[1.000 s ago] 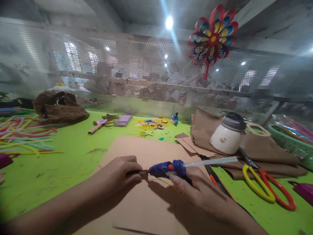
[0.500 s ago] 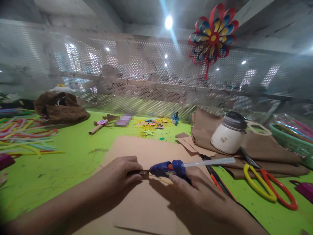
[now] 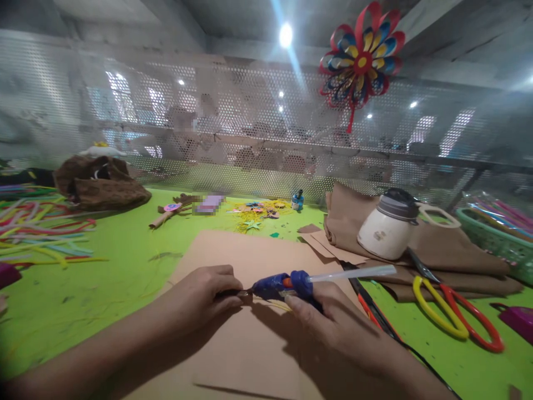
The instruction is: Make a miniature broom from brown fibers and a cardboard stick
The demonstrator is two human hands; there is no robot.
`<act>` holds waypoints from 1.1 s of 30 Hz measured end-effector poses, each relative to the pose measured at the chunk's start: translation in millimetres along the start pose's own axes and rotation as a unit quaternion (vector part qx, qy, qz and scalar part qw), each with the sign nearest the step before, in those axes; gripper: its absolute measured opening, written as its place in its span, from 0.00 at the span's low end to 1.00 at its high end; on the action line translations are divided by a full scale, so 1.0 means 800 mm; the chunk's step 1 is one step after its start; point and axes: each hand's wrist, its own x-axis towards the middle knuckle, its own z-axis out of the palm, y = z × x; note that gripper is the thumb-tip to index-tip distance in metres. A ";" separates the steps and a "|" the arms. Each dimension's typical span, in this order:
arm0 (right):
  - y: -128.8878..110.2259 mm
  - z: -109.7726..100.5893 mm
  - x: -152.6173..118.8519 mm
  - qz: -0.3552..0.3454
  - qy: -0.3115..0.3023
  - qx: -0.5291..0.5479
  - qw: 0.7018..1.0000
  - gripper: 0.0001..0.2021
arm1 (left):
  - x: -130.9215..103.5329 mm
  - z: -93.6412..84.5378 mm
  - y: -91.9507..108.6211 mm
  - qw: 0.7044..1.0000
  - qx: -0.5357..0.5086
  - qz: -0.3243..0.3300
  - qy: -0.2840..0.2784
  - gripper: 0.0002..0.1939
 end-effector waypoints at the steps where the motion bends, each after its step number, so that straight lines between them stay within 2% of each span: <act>1: 0.002 -0.001 0.000 0.004 0.009 -0.009 1.000 0.18 | 0.000 0.001 0.000 1.000 0.002 0.001 0.001 0.14; 5: 0.006 -0.007 -0.005 0.015 0.027 -0.023 0.999 0.17 | 0.000 0.001 -0.002 1.000 0.013 0.000 0.003 0.13; 9: -0.001 -0.010 -0.010 0.044 0.025 -0.039 0.998 0.18 | 0.000 -0.003 -0.001 1.000 0.006 0.000 -0.017 0.13; 14: -0.012 -0.002 -0.007 0.020 0.002 0.011 1.000 0.17 | 0.001 -0.003 0.000 1.000 0.011 0.001 -0.013 0.13; 19: -0.009 0.004 -0.005 0.009 -0.001 -0.018 1.000 0.17 | -0.001 -0.002 0.001 1.000 0.002 0.002 -0.009 0.14; 22: -0.005 0.004 -0.005 -0.014 0.022 -0.033 0.999 0.16 | -0.002 -0.002 0.002 1.000 0.003 0.009 -0.003 0.15; 27: -0.002 -0.001 -0.005 -0.006 0.003 -0.026 1.000 0.19 | -0.004 0.002 0.000 1.000 0.009 0.006 0.005 0.16; 33: -0.008 -0.006 -0.007 0.002 0.010 -0.044 0.999 0.17 | -0.005 0.010 -0.005 1.000 0.011 0.008 0.025 0.16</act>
